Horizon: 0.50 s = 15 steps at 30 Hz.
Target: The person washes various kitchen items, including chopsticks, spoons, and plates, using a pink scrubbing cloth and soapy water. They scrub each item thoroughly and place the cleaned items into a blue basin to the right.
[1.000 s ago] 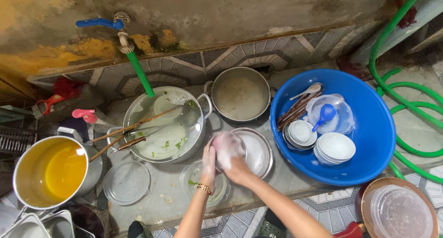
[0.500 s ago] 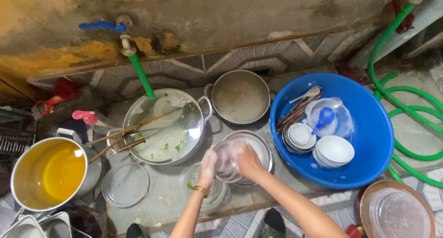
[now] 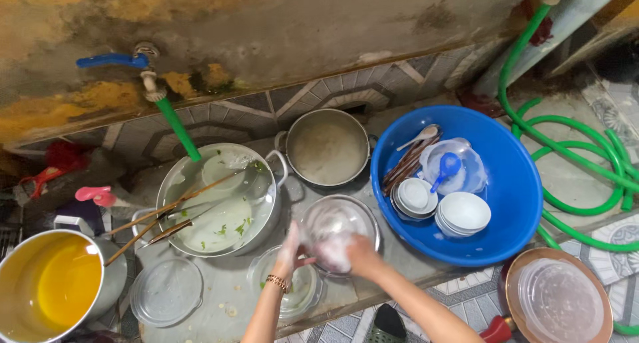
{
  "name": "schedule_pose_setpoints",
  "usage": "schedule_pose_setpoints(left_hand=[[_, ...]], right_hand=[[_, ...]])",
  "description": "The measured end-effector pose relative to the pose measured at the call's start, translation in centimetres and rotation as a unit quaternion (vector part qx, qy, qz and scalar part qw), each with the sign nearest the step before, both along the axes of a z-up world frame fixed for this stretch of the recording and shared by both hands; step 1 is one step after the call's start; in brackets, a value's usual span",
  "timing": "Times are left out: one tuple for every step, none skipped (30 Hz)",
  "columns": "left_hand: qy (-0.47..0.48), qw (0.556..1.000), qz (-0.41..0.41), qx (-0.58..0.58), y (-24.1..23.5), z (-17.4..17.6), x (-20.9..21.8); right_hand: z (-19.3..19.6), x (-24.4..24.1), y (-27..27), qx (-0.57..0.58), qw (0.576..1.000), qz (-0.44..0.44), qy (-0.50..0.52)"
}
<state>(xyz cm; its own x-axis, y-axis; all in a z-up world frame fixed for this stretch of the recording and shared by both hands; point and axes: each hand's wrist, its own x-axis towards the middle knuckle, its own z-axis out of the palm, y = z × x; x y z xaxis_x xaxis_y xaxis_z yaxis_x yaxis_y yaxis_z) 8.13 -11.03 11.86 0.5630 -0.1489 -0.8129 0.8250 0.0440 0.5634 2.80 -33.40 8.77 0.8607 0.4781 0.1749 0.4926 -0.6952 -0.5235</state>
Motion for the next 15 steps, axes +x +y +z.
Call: schedule_pose_setpoints(left_hand=[[0.001,1.0,-0.007,-0.012,0.2,-0.5,-0.2],[-0.062,0.997,-0.032,-0.013,0.6,-1.4,-0.7],[-0.125,0.99,-0.056,-0.015,1.2,-2.6,-1.2],[-0.186,0.979,-0.08,-0.016,2.0,-3.8,-1.9],[-0.209,0.971,-0.092,0.066,2.8,-5.1,-2.8],[-0.23,0.957,-0.103,0.145,3.5,-6.2,-3.6],[-0.249,0.936,-0.113,0.223,4.3,-7.2,-4.2],[-0.302,0.891,-0.109,0.32,5.5,-7.9,-5.5],[-0.351,0.834,-0.107,0.412,6.9,-8.2,-7.0],[-0.398,0.763,-0.104,0.499,8.3,-8.6,-8.1],[-0.399,0.735,-0.095,0.541,9.6,-9.0,-9.3],[-0.401,0.704,-0.084,0.581,10.7,-9.4,-10.4],[-0.401,0.671,-0.073,0.619,11.9,-10.0,-11.6],[-0.322,0.759,-0.066,0.562,12.9,-11.1,-12.4],[-0.239,0.834,-0.057,0.494,13.5,-12.5,-12.6]], right_hand=[[-1.1,-0.1,-1.6,0.041,0.997,-0.045,-0.052],[-2.1,1.0,-3.8,-0.064,0.988,-0.14,-0.004],[-2.7,1.8,-6.1,-0.169,0.957,-0.231,0.043],[-3.0,3.3,-8.5,-0.23,0.914,-0.316,0.105],[-2.7,4.6,-11.1,-0.184,0.913,-0.355,0.077],[-2.1,5.5,-13.1,-0.074,0.917,-0.392,-0.003],[-1.2,6.9,-15.0,-0.08,0.924,-0.371,-0.038],[-0.3,7.3,-16.6,-0.085,0.932,-0.346,-0.066],[0.4,8.2,-17.5,-0.126,0.917,-0.359,-0.117],[1.1,8.8,-17.7,-0.165,0.899,-0.369,-0.17],[1.5,8.5,-17.1,-0.145,0.91,-0.348,-0.173],[2.2,8.5,-16.5,-0.125,0.92,-0.327,-0.179],[2.7,8.6,-15.9,-0.104,0.928,-0.305,-0.185],[2.6,8.2,-14.6,-0.085,0.942,-0.287,-0.153],[2.0,7.7,-12.9,-0.066,0.953,-0.269,-0.12]])
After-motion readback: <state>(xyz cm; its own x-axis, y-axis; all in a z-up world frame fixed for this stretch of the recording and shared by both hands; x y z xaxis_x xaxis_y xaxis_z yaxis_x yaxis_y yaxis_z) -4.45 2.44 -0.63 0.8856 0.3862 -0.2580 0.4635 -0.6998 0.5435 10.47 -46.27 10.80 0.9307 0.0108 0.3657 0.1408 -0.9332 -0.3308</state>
